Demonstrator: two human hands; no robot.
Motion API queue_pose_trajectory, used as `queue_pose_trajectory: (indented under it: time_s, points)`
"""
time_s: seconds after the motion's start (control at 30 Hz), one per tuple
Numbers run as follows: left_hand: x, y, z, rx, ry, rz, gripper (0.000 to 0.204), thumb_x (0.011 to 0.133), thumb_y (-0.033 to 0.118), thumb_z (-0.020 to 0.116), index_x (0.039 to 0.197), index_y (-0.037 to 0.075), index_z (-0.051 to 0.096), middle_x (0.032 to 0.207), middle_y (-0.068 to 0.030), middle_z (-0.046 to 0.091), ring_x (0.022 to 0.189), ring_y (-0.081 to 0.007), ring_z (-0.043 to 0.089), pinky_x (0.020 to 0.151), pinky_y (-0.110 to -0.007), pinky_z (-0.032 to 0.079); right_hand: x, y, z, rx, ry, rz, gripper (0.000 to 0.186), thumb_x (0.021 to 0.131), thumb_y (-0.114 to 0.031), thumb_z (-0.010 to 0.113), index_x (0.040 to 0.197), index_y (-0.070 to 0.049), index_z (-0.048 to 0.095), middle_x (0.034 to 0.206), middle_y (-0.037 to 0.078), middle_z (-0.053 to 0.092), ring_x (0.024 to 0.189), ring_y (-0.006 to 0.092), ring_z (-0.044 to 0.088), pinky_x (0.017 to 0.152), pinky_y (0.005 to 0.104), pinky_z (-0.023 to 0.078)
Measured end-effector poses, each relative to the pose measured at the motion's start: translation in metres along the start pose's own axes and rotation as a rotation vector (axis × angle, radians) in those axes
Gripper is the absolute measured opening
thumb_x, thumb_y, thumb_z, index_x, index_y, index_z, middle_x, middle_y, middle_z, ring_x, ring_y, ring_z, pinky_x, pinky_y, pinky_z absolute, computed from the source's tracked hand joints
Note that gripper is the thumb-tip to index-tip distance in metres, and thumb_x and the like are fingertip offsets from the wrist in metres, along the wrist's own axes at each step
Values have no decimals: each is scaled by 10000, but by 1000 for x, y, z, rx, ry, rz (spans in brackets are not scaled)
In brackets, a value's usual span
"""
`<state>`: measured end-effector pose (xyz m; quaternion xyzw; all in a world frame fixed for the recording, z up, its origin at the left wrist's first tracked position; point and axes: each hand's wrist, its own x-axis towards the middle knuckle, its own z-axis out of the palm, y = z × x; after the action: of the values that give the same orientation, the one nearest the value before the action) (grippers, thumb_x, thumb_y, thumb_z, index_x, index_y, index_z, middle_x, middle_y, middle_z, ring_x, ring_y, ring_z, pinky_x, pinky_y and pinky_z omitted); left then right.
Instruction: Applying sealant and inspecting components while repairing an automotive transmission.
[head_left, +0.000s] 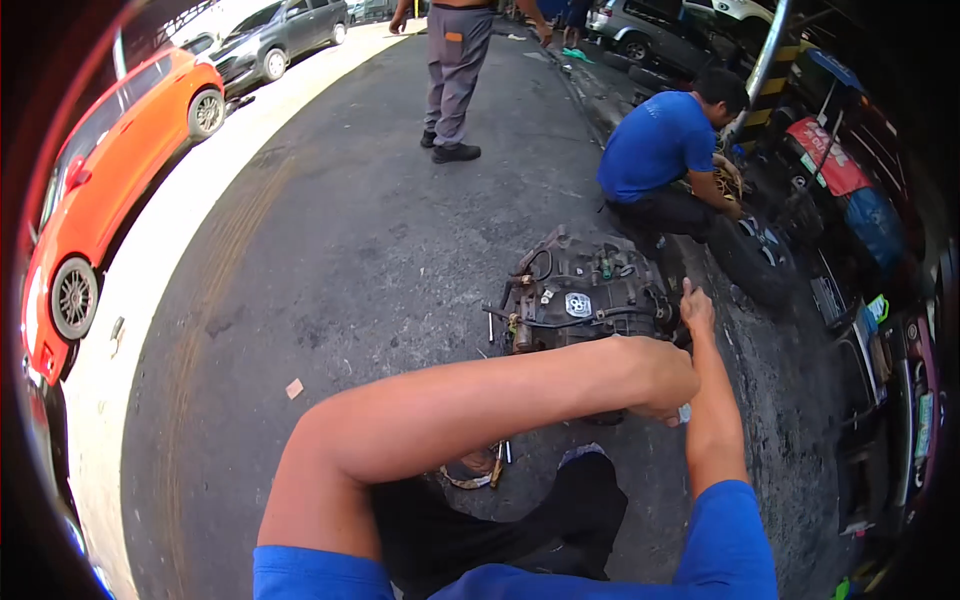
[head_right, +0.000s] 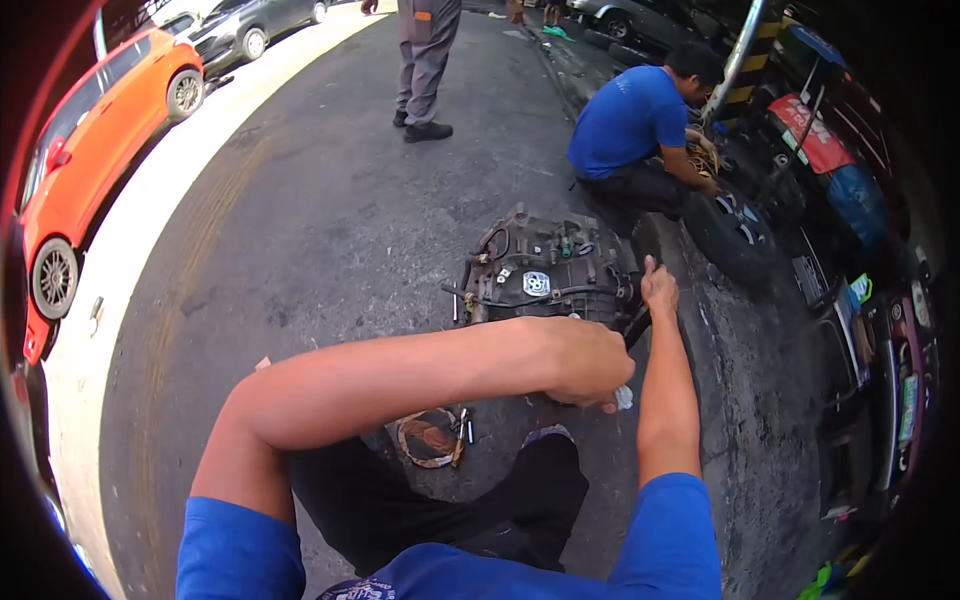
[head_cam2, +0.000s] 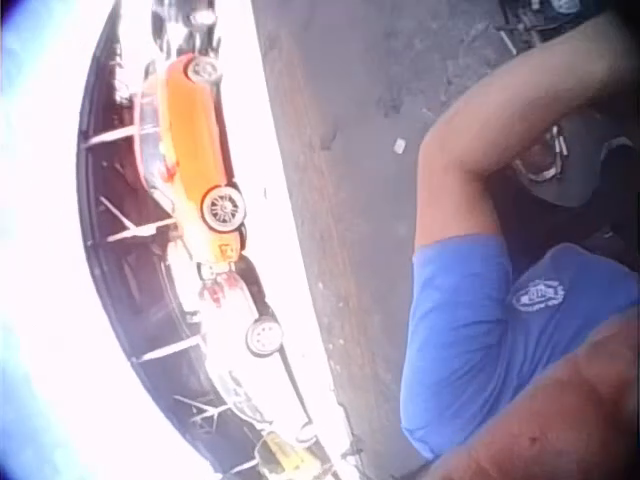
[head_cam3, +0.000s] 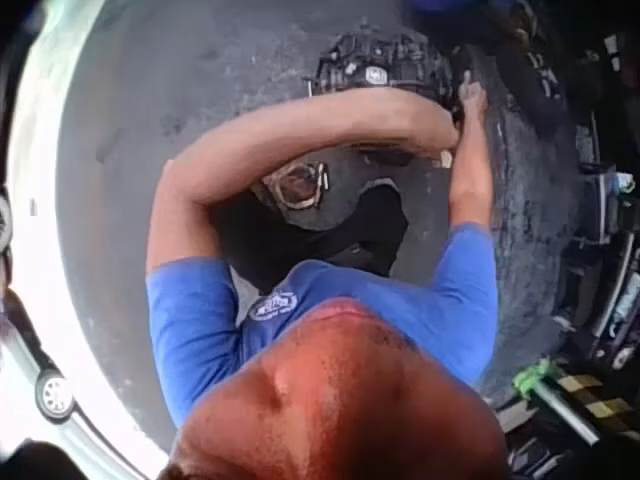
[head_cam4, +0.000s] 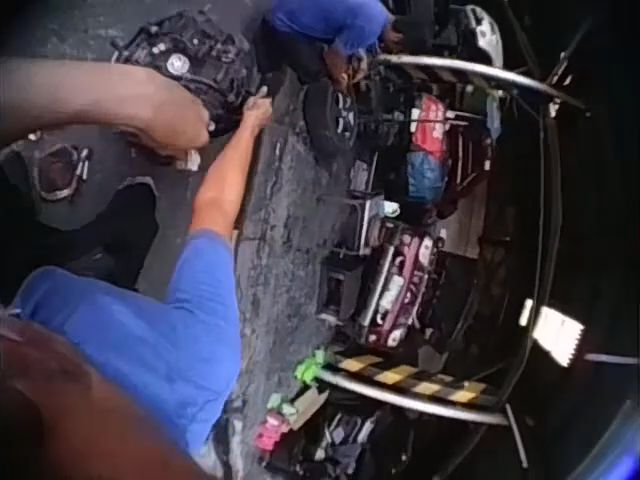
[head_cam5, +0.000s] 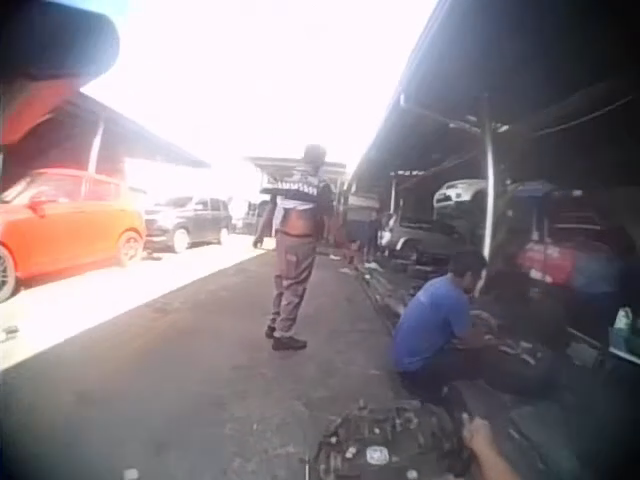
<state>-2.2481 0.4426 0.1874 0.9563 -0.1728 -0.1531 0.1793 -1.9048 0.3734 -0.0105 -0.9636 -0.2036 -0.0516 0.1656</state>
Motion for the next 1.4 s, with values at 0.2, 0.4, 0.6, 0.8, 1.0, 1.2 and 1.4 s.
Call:
queue_pose_trajectory:
  time_s: [0.2,0.4,0.6,0.8,1.0,1.2,1.4]
  points:
    - [-59,-59,61,-159,508,-354,513,964,412,529,1148,-67,540,1107,-263,561,1041,-431,577,879,-487,472,-5,6,-14,29,-9,41,667,987,-548,322,1186,33,582,1154,322,603,1127,466,561,977,502,438]
    - [-106,-58,22,1,512,-557,584,945,515,494,1095,-45,561,1021,-224,569,974,-402,603,844,-475,481,-8,11,-9,51,29,27,700,978,-577,320,1168,39,594,1144,331,605,1120,494,552,972,516,429]
    - [-121,-46,-5,208,468,-567,513,928,465,543,1023,-39,562,1008,-211,573,920,-398,617,799,-470,489,0,9,-11,66,54,14,702,980,-573,319,1145,50,599,1135,333,605,1117,489,555,961,515,433]
    - [-151,66,-39,473,454,-572,401,836,360,668,960,-7,564,888,-159,530,800,-346,637,671,-434,483,-6,2,-16,51,2,45,623,989,-516,367,1176,37,583,1169,300,610,1121,459,570,965,495,452]
    - [-175,135,-29,838,831,-761,426,688,235,787,1007,35,588,864,-142,524,651,-279,583,535,-406,442,-5,11,-13,83,40,39,629,988,-527,351,1171,24,592,1161,316,605,1123,488,553,976,515,433]
    - [-203,151,-34,1032,791,-619,211,820,133,749,1008,108,655,959,-110,595,760,-245,593,675,-325,474,-8,9,-16,94,24,41,633,984,-529,357,1179,26,592,1160,315,605,1132,478,550,978,511,428]
    - [-189,150,-23,964,921,-592,239,785,109,763,999,100,658,946,-120,597,762,-246,600,660,-324,477,-6,0,-8,69,42,40,628,982,-520,369,1178,34,591,1163,317,602,1131,475,552,983,510,428]
